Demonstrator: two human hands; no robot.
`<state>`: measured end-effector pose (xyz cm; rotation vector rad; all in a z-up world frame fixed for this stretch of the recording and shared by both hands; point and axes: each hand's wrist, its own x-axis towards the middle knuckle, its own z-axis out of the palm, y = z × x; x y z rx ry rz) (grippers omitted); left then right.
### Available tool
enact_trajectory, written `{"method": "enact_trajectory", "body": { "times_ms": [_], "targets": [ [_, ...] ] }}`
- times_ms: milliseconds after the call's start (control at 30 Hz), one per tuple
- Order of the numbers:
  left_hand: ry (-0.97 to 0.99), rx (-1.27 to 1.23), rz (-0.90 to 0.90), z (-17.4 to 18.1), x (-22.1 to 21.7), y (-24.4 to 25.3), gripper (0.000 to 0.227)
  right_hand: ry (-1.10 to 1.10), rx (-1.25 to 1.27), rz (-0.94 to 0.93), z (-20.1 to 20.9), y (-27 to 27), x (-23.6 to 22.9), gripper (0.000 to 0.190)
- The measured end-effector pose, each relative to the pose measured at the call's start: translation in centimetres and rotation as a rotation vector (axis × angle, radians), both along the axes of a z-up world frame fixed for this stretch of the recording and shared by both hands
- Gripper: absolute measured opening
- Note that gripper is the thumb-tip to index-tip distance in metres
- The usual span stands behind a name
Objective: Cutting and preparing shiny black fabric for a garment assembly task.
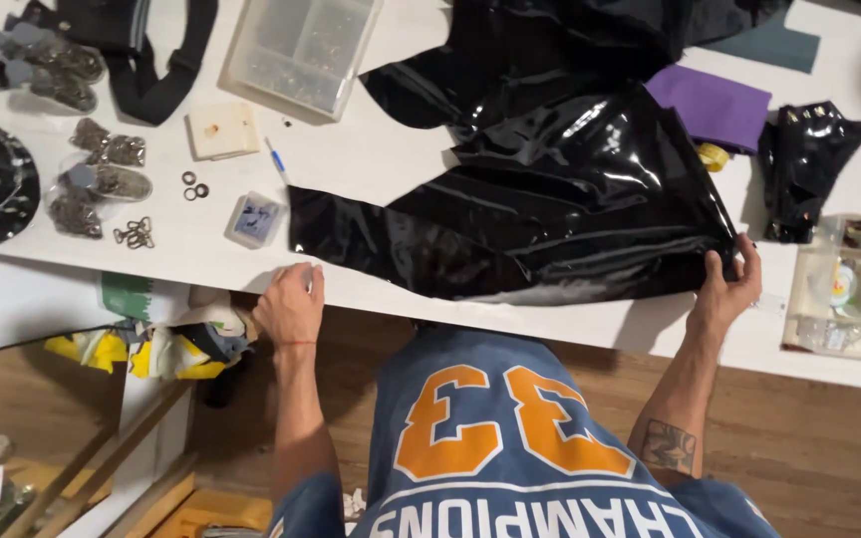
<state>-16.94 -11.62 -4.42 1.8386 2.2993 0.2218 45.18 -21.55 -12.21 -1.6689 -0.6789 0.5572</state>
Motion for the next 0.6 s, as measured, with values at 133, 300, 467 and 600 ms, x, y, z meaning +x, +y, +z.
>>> {"method": "enact_trajectory", "body": {
  "times_ms": [133,300,467,600],
  "targets": [
    [-0.06,0.103,0.072,-1.2,-1.8,-1.4,0.017,-0.401,-0.196,-0.045,0.5,-0.2,-0.5,0.055],
    [-0.118,0.213,0.204,0.0,-3.8,2.0,0.042,-1.265,-0.242,-0.096,7.1,2.8,-5.3,0.058],
    [-0.296,0.29,0.104,-2.9,-6.8,4.7,0.082,-0.041,-0.182,0.747,13.5,6.0,-11.8,0.051],
    [-0.378,0.29,0.023,-4.3,-8.1,7.9,0.063,-0.599,-0.125,1.083,16.1,9.1,-21.4,0.073]
  ]
}}
